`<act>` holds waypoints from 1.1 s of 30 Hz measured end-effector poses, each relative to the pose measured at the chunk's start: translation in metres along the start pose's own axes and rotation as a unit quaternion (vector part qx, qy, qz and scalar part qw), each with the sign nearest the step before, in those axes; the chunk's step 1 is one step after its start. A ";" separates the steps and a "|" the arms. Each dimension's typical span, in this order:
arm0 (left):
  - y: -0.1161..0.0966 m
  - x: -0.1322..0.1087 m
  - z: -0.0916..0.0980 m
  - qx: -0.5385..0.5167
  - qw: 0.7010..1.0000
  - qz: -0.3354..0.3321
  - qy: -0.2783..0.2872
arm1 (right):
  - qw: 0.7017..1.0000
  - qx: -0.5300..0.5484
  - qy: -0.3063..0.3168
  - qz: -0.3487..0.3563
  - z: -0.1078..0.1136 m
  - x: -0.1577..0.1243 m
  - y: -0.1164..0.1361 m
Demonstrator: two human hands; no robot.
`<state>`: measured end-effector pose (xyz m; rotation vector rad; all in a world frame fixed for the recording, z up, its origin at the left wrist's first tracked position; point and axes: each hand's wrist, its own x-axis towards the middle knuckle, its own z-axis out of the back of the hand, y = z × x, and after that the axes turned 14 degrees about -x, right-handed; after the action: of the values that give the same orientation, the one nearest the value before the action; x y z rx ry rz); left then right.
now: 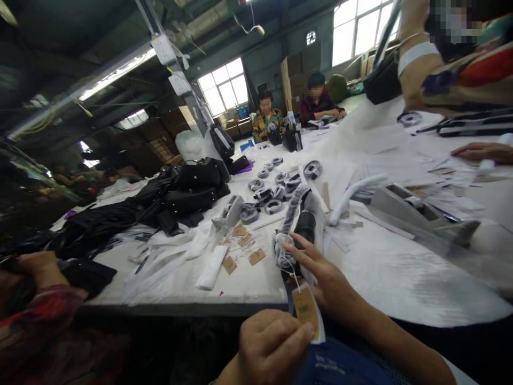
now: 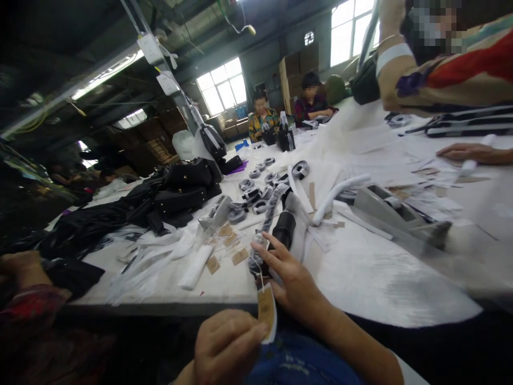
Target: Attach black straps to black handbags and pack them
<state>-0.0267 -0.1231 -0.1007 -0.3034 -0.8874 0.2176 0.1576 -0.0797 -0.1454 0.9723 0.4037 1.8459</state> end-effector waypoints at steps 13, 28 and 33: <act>0.056 0.015 0.004 -0.018 0.945 0.288 -0.156 | 0.963 0.269 0.016 -0.003 0.011 0.013 0.005; 0.047 -0.007 -0.017 -0.182 0.879 0.378 -0.227 | 0.936 0.341 -0.041 -0.078 0.015 0.009 0.007; 0.055 0.013 -0.007 -0.230 0.851 0.421 -0.212 | 0.959 0.280 0.002 -0.051 0.030 0.012 0.013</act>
<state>-0.0164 -0.0690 -0.1147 -1.1324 -1.1971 0.9207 0.1703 -0.0790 -0.1128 1.2936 0.9956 1.6676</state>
